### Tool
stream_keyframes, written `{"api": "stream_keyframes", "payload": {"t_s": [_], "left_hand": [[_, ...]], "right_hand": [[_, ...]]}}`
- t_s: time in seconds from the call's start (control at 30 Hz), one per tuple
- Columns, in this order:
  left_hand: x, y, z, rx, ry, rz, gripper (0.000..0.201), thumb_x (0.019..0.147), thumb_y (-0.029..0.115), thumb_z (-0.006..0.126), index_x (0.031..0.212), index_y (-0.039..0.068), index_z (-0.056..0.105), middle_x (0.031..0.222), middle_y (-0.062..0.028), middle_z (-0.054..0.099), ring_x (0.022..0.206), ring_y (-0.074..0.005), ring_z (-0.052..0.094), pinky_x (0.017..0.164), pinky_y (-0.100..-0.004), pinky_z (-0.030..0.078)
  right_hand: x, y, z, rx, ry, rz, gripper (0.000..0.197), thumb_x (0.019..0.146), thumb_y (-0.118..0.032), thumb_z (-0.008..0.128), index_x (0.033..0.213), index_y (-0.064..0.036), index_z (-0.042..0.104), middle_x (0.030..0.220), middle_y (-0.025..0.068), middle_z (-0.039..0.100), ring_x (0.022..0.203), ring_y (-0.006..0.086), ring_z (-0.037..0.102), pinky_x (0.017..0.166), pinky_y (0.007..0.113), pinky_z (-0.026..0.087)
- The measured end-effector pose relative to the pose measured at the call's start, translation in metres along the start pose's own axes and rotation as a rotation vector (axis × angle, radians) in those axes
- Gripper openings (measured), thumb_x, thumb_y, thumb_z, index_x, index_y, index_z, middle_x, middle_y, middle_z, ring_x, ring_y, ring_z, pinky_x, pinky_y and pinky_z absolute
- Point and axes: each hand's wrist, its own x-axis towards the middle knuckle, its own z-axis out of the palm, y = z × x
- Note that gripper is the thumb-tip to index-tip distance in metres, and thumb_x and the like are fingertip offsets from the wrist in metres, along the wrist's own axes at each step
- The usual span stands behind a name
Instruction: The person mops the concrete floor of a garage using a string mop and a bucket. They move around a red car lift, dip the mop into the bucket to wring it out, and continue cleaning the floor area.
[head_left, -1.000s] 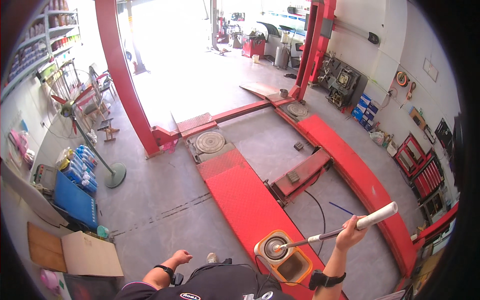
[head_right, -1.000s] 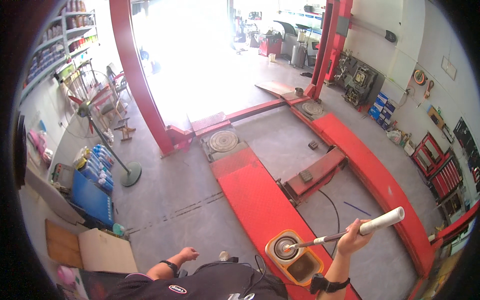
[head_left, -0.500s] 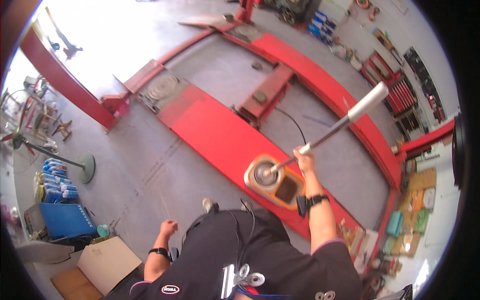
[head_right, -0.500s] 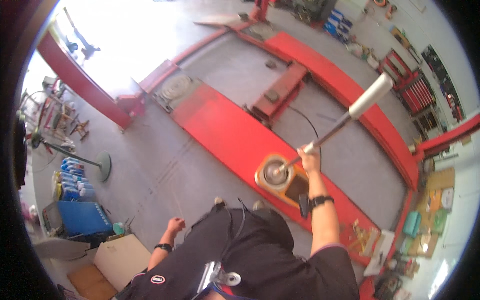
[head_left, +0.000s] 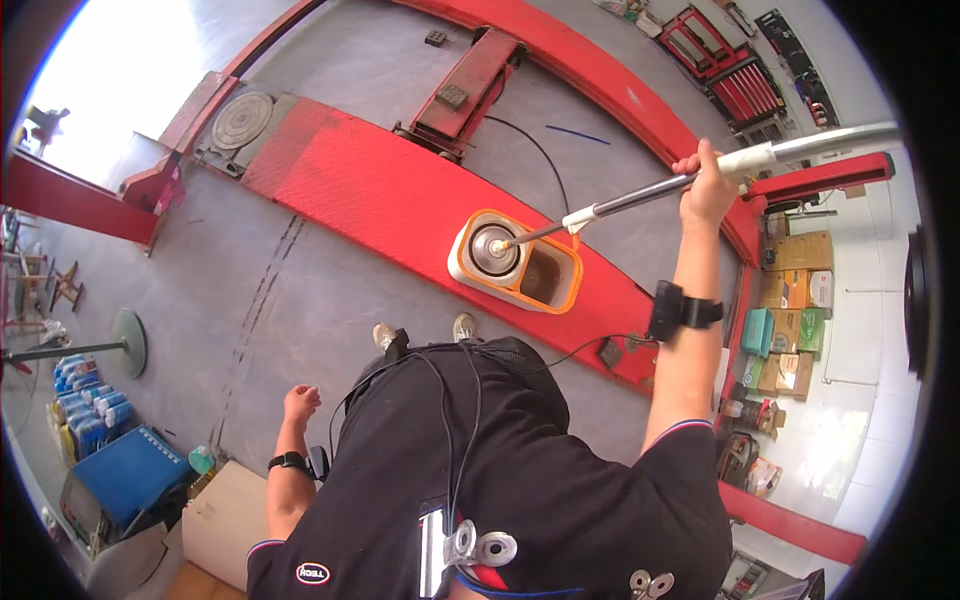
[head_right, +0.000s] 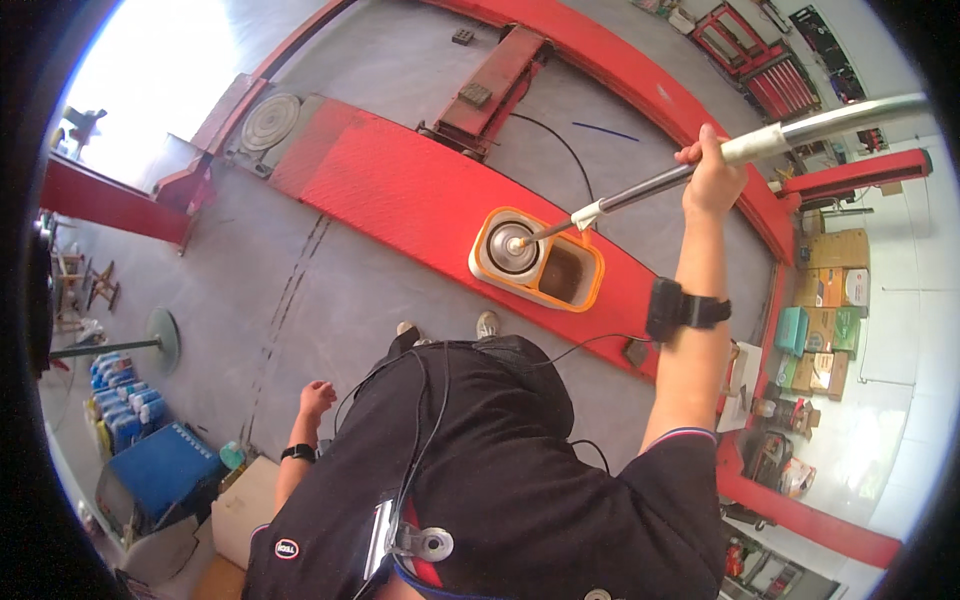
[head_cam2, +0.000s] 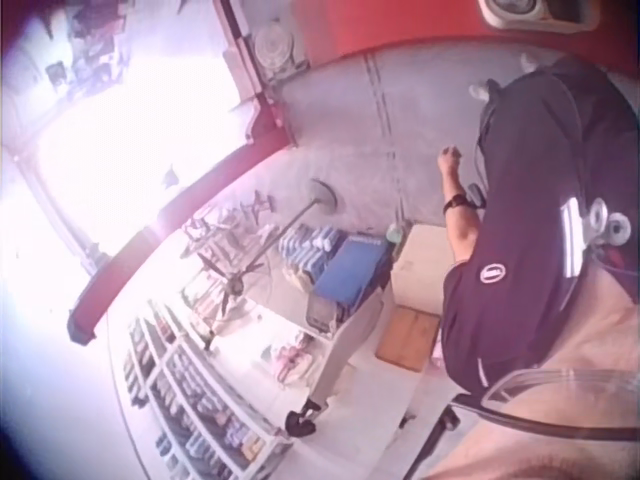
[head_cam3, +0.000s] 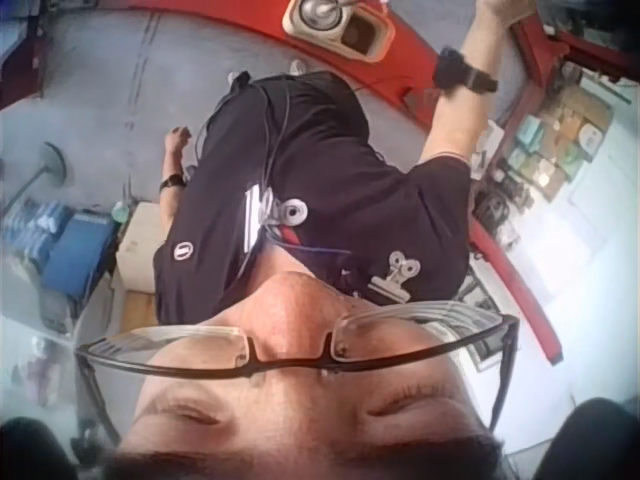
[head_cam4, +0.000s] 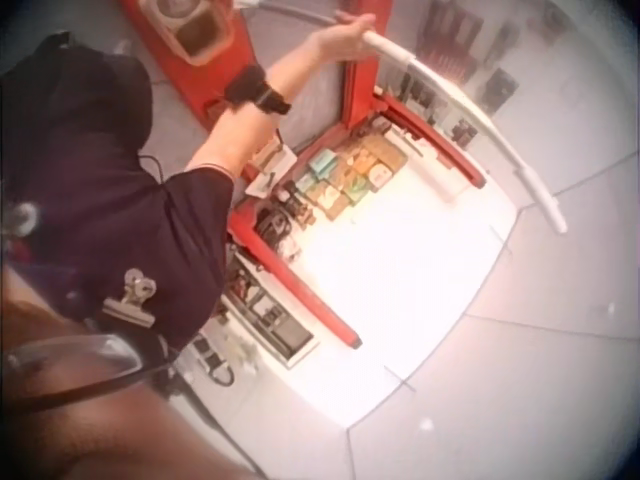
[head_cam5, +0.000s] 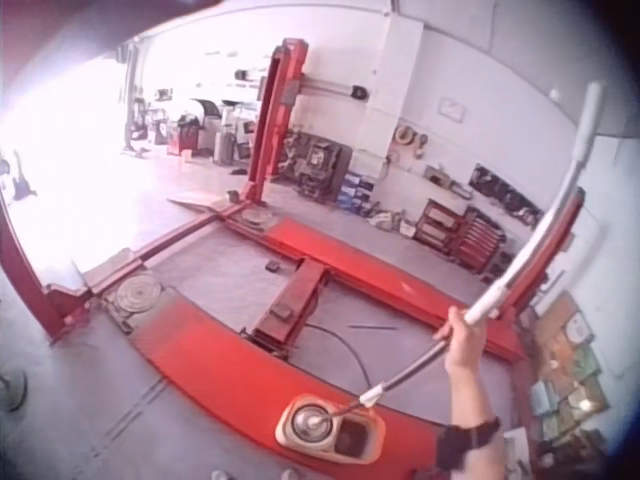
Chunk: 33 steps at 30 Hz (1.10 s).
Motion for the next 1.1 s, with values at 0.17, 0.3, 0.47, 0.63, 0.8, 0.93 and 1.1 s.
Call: {"api": "stream_keyframes", "payload": {"t_s": [0.17, 0.3, 0.47, 0.63, 0.8, 0.93, 1.1], "left_hand": [[0.009, 0.011, -0.011, 0.053, -0.005, 0.067, 0.024, 0.084, 0.020, 0.064, 0.099, 0.001, 0.062, 0.080, -0.0049, 0.066, 0.067, -0.0142, 0.065, 0.052, -0.0256, 0.046], [0.004, 0.015, -0.026, 0.017, 0.004, 0.073, 0.024, 0.084, 0.019, 0.064, 0.099, 0.001, 0.062, 0.079, -0.0051, 0.066, 0.067, -0.0142, 0.065, 0.052, -0.0259, 0.046], [0.007, -0.007, -0.040, -0.001, 0.011, 0.015, 0.024, 0.084, 0.018, 0.064, 0.100, 0.000, 0.062, 0.078, -0.0062, 0.066, 0.066, -0.0142, 0.064, 0.051, -0.0254, 0.045], [0.013, -0.028, -0.039, -0.101, 0.021, 0.016, 0.024, 0.084, 0.017, 0.066, 0.099, -0.001, 0.062, 0.078, -0.0072, 0.066, 0.065, -0.0154, 0.064, 0.051, -0.0246, 0.046], [0.008, -0.001, -0.008, -0.131, 0.028, 0.027, 0.022, 0.084, 0.017, 0.068, 0.095, -0.002, 0.063, 0.079, -0.0078, 0.066, 0.066, -0.0157, 0.065, 0.053, -0.0263, 0.048], [0.000, 0.013, -0.005, -0.092, 0.023, -0.003, 0.021, 0.083, 0.016, 0.068, 0.094, -0.002, 0.064, 0.079, -0.0079, 0.067, 0.067, -0.0159, 0.065, 0.056, -0.0285, 0.050], [0.014, 0.027, -0.032, -0.017, 0.051, -0.025, 0.022, 0.083, 0.015, 0.068, 0.094, -0.004, 0.064, 0.080, -0.0096, 0.068, 0.067, -0.0174, 0.065, 0.062, -0.0301, 0.052]], "right_hand": [[-0.006, -0.026, 0.023, 0.028, 0.042, -0.009, 0.020, 0.084, -0.010, 0.068, 0.075, -0.0012, 0.052, 0.057, 0.0060, 0.051, 0.048, 0.0166, 0.051, 0.049, 0.032, 0.048], [0.009, -0.067, 0.020, -0.011, 0.077, -0.060, 0.021, 0.084, -0.011, 0.068, 0.075, -0.0008, 0.053, 0.058, 0.0064, 0.051, 0.048, 0.0161, 0.051, 0.050, 0.033, 0.049], [0.059, -0.166, 0.018, -0.006, 0.085, -0.165, 0.027, 0.085, -0.014, 0.069, 0.066, -0.0029, 0.053, 0.059, 0.0066, 0.050, 0.052, 0.0181, 0.052, 0.059, 0.035, 0.050], [0.126, -0.237, 0.008, 0.156, 0.023, -0.085, 0.033, 0.090, -0.018, 0.065, 0.065, -0.0078, 0.045, 0.063, 0.0003, 0.036, 0.058, 0.0154, 0.040, 0.074, 0.036, 0.047], [0.186, -0.258, -0.017, 0.091, -0.097, -0.213, 0.025, 0.087, -0.011, 0.062, 0.069, -0.0071, 0.046, 0.064, 0.0011, 0.036, 0.059, 0.0154, 0.039, 0.075, 0.035, 0.047], [0.184, -0.217, 0.027, 0.104, -0.045, -0.288, 0.022, 0.087, -0.012, 0.060, 0.070, -0.0066, 0.047, 0.064, 0.0017, 0.036, 0.058, 0.0154, 0.038, 0.074, 0.034, 0.046], [0.191, -0.165, 0.102, 0.143, -0.133, -0.265, 0.026, 0.092, -0.017, 0.053, 0.070, -0.0067, 0.046, 0.063, 0.0020, 0.035, 0.060, 0.0154, 0.037, 0.073, 0.031, 0.044]]}}
